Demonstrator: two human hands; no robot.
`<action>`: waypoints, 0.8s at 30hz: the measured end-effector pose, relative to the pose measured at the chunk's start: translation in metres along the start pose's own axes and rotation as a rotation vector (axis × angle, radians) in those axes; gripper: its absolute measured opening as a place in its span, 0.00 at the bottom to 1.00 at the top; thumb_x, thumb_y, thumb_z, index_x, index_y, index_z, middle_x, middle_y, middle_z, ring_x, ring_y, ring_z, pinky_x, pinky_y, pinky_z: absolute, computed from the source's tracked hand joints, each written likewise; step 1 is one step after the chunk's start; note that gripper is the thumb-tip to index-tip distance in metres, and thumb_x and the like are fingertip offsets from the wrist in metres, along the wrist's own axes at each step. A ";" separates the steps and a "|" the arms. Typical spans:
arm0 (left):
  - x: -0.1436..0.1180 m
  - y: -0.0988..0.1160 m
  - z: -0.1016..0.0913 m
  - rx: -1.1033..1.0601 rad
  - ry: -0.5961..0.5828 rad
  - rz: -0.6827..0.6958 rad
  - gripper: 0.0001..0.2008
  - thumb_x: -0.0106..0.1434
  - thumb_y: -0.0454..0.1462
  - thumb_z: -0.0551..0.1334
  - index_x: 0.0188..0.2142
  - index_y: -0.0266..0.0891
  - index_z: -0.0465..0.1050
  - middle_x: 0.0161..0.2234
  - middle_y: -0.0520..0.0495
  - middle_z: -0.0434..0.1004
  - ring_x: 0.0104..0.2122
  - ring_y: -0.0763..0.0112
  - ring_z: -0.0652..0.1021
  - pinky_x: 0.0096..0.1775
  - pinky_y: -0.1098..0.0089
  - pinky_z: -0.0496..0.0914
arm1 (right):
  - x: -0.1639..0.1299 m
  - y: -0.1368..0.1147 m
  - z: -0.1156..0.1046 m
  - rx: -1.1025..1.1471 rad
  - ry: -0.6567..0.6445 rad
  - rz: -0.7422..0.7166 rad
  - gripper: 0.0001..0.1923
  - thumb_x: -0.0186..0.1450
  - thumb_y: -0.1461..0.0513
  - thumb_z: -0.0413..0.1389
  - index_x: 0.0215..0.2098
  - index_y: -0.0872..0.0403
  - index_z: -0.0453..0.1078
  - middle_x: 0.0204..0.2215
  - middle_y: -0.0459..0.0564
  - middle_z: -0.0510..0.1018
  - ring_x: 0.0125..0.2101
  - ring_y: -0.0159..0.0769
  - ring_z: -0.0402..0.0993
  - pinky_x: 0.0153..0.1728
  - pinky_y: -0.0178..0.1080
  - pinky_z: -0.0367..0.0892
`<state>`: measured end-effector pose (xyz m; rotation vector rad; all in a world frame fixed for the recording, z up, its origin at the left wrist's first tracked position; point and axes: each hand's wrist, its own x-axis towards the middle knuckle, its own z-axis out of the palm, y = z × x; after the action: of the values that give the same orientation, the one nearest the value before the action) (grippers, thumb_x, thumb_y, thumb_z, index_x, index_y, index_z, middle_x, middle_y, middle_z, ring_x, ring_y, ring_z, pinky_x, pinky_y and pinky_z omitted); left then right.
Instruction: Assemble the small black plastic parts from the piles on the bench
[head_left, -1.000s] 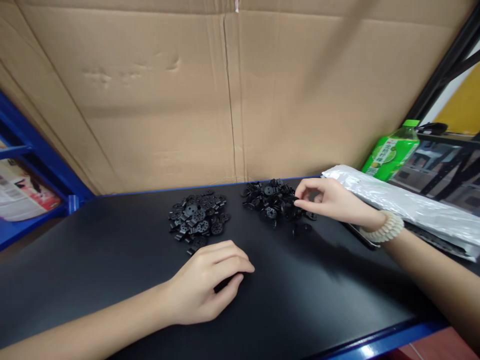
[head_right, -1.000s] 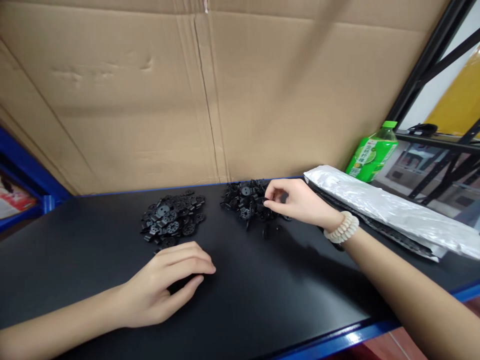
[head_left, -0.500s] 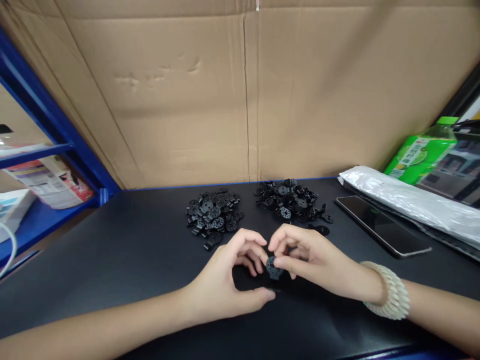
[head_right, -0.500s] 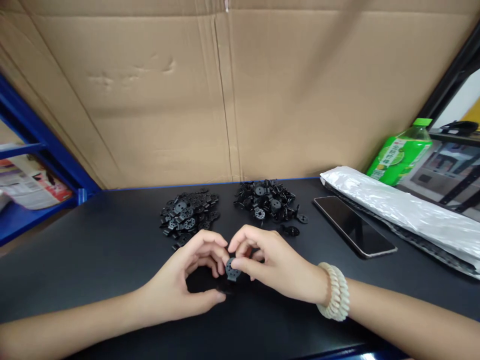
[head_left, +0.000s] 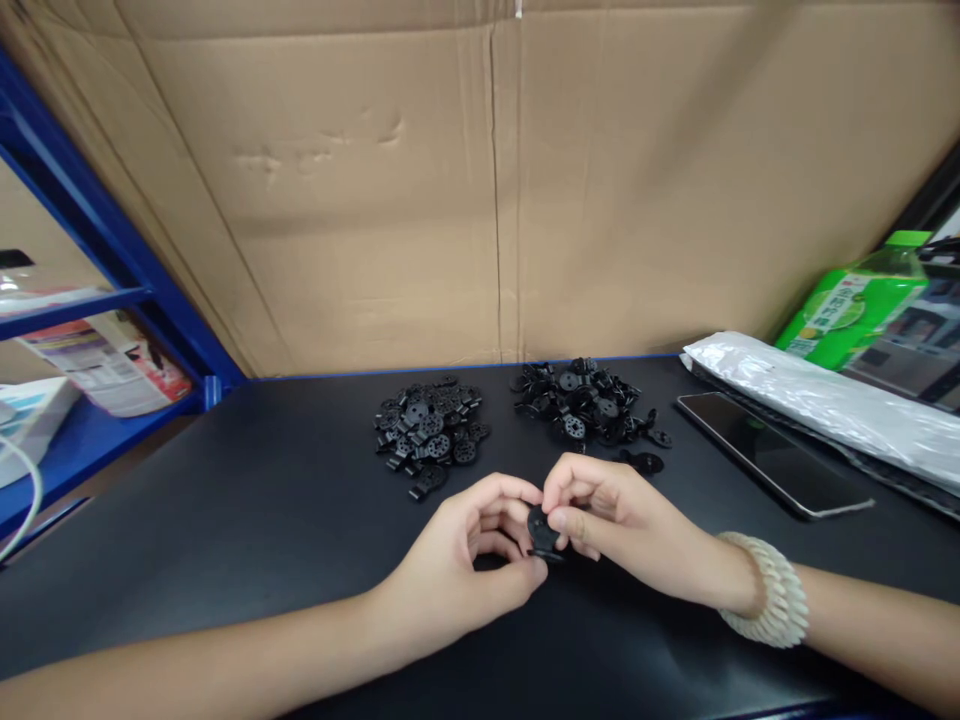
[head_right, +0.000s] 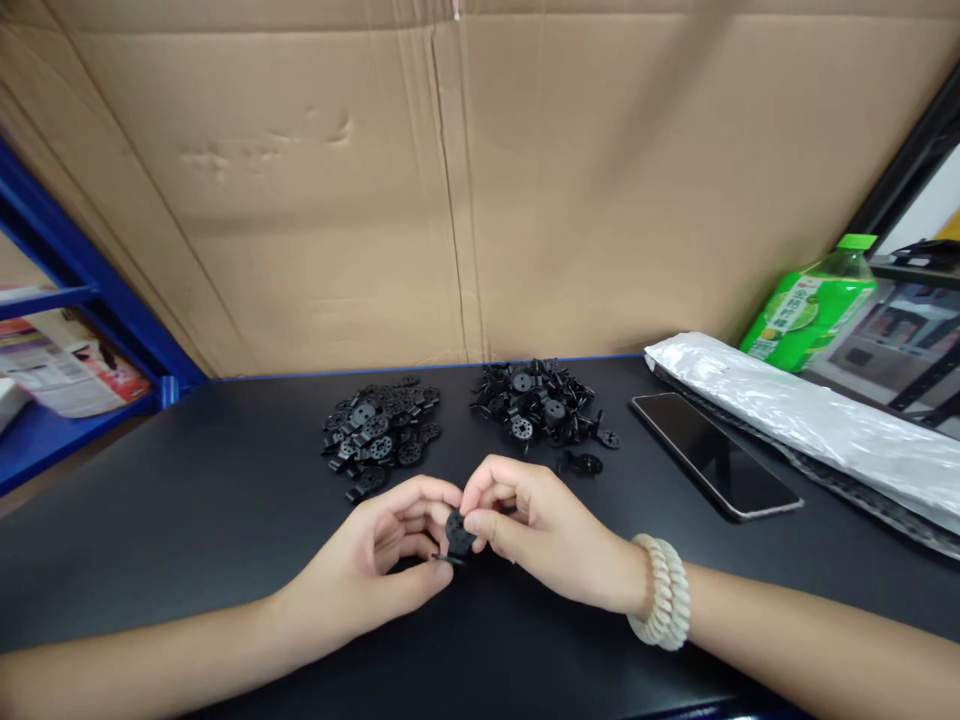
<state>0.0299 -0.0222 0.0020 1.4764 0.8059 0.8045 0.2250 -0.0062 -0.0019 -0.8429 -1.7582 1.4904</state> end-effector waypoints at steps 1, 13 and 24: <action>0.000 0.000 -0.001 -0.023 -0.017 0.007 0.17 0.51 0.26 0.65 0.40 0.37 0.69 0.33 0.50 0.75 0.33 0.74 0.74 0.37 0.72 0.70 | 0.000 -0.001 -0.001 -0.015 -0.009 -0.008 0.04 0.65 0.63 0.57 0.33 0.54 0.65 0.26 0.43 0.73 0.25 0.27 0.69 0.26 0.30 0.64; 0.000 -0.008 -0.010 -0.185 -0.118 0.043 0.18 0.52 0.35 0.71 0.41 0.36 0.70 0.36 0.47 0.75 0.36 0.70 0.76 0.40 0.69 0.71 | -0.005 -0.007 0.002 -0.095 -0.014 -0.023 0.04 0.65 0.63 0.56 0.32 0.54 0.66 0.26 0.44 0.73 0.27 0.30 0.70 0.30 0.34 0.65; 0.000 -0.006 -0.006 -0.144 0.020 -0.052 0.11 0.53 0.35 0.70 0.28 0.35 0.69 0.28 0.52 0.72 0.28 0.76 0.73 0.31 0.74 0.68 | -0.006 -0.007 0.001 -0.050 -0.065 -0.022 0.09 0.66 0.58 0.56 0.33 0.53 0.61 0.25 0.42 0.71 0.27 0.30 0.69 0.31 0.34 0.63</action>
<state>0.0240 -0.0187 -0.0039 1.3166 0.7816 0.8223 0.2273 -0.0125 0.0045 -0.8063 -1.8528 1.4806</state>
